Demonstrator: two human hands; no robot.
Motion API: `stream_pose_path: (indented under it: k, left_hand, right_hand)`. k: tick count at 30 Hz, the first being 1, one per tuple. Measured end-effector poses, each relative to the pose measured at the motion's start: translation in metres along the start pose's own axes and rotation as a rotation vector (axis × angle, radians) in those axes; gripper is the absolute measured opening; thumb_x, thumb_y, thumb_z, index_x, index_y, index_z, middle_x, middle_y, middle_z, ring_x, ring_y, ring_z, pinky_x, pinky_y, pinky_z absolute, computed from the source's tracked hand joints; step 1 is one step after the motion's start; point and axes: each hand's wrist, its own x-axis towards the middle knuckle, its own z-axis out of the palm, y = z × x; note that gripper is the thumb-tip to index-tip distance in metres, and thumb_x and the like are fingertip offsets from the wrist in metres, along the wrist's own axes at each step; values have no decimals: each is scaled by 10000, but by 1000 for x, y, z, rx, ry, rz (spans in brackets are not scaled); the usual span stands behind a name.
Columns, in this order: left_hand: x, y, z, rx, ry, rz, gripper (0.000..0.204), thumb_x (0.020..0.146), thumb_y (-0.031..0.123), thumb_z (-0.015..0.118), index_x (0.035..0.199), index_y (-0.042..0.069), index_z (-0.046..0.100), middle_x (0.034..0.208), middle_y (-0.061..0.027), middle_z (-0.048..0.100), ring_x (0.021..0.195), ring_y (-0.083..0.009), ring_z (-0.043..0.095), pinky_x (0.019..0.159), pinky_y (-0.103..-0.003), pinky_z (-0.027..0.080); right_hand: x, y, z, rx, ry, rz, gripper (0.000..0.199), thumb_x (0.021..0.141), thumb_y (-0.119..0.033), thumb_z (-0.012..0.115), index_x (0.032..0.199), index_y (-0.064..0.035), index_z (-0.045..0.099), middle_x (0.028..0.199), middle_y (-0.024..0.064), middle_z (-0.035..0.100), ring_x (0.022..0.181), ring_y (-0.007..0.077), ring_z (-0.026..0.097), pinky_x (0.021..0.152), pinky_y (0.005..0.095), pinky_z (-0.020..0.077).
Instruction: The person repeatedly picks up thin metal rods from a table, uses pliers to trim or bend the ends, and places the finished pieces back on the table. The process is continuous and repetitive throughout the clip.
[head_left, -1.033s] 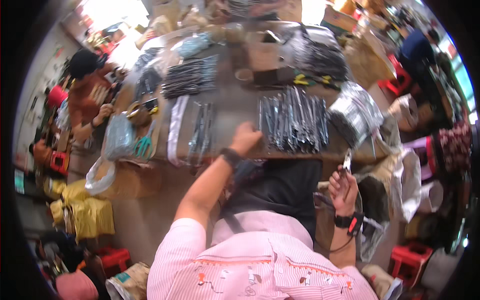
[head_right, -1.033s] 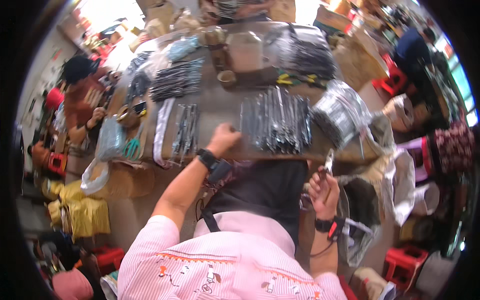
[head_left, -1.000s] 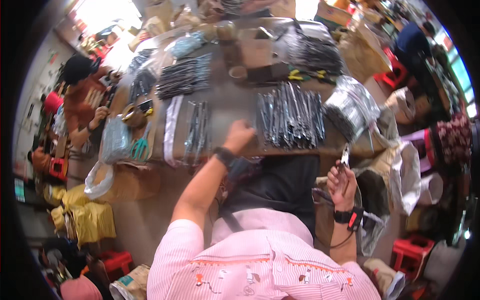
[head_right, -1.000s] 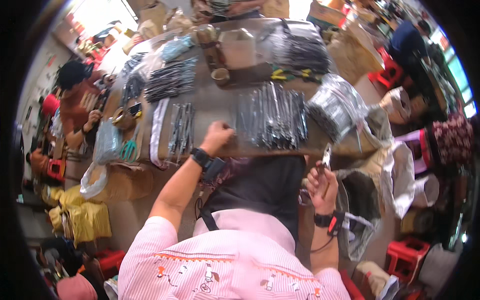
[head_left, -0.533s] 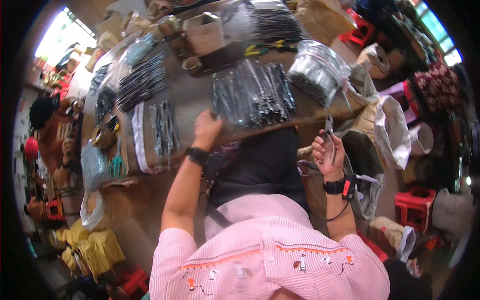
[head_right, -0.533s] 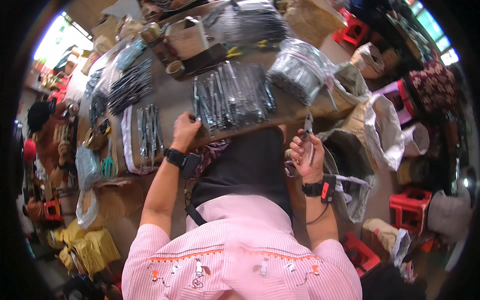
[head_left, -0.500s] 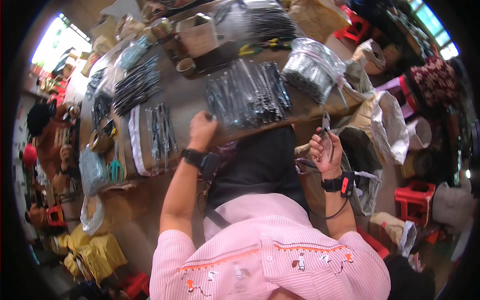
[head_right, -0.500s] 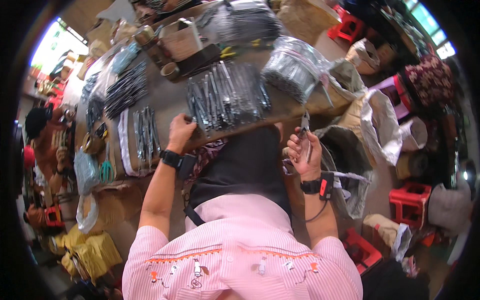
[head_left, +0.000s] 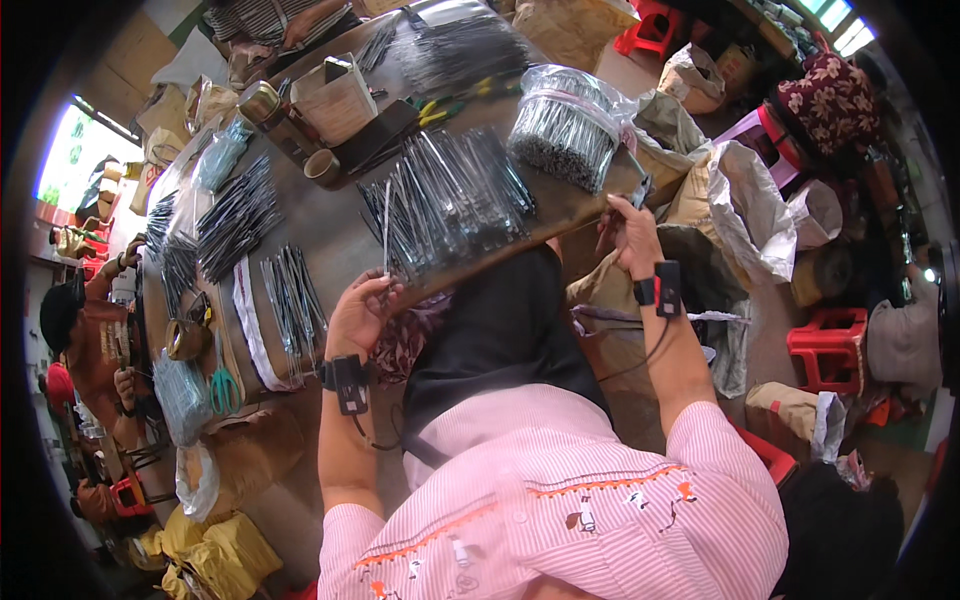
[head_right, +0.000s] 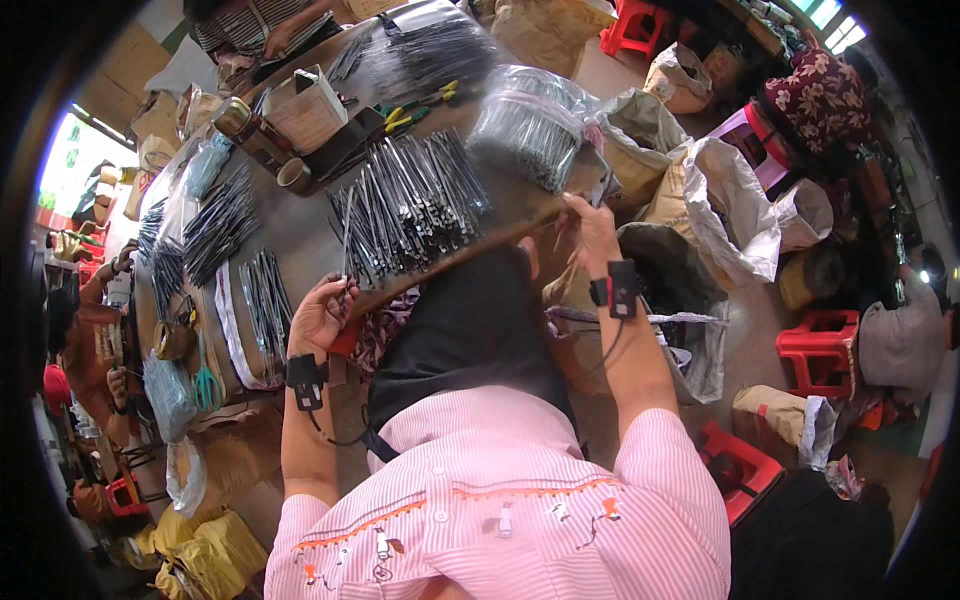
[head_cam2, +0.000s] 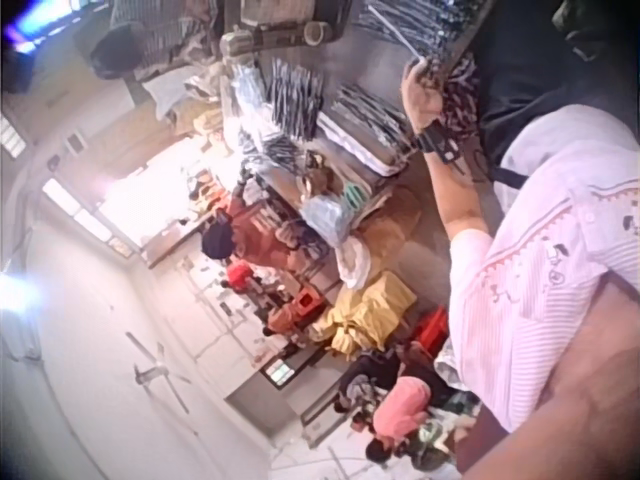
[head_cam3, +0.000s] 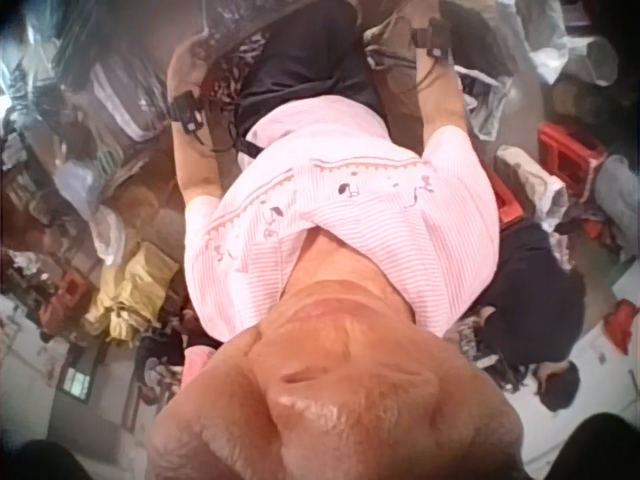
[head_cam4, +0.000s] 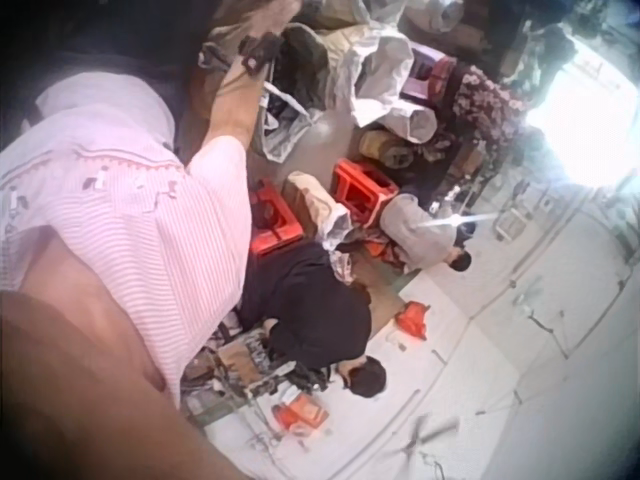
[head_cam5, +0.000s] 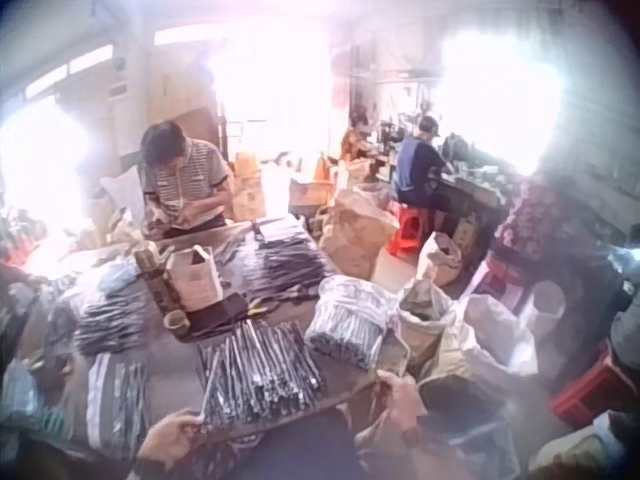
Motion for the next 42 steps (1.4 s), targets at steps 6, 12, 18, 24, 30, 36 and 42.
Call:
stream_pose_path:
  k: [6,12,18,24,30,36,42]
  left_hand:
    - [-12,-8,10,-10,-8,40,176,848,-57,609,1005,15,574,910,-87,651,844,-192,674,681,-203,576]
    - [-39,-12,-10,27,51,123,217,826,-44,622,1018,45,573,915,-77,653,827,-205,669,687,-217,547]
    - [-64,-10,-33,-26,138,103,246,800,-61,650,1004,65,598,887,-91,667,798,-227,683,615,-204,543]
    - [-57,-17,-14,-43,89,119,265,794,-72,644,1016,66,599,900,-96,664,787,-230,677,601,-203,533]
    - [-63,18,-36,-249,91,513,236,818,-112,593,1000,38,604,918,-109,651,828,-233,663,635,-203,550]
    - [-74,26,-42,-65,164,479,232,796,-111,602,980,29,601,904,-96,638,822,-231,653,677,-228,554]
    - [-57,-49,47,30,-84,152,234,804,-46,612,1021,0,538,919,-99,583,888,-248,645,871,-375,556]
  right_hand:
    - [34,3,17,-455,250,-252,160,742,-30,739,825,-38,602,680,42,605,529,133,565,482,267,441]
    - [16,-10,9,-292,218,-260,316,768,-16,710,1047,22,565,695,59,608,554,169,588,520,299,485]
    - [-7,-32,-9,245,-77,232,207,884,-25,597,1080,16,547,797,76,594,699,185,601,664,334,541]
    - [53,-39,-6,487,-84,293,132,909,-73,587,993,28,587,788,73,591,694,203,598,710,352,540]
    - [57,-34,-3,299,-136,265,73,891,-81,612,864,-21,581,726,84,614,666,225,606,667,363,521]
    - [-12,-37,23,31,-108,222,49,877,-59,630,893,-31,593,759,87,627,682,208,620,638,339,522]
    - [-80,-27,78,-62,-259,149,144,866,-76,653,971,-49,558,818,106,647,697,199,647,633,326,546]
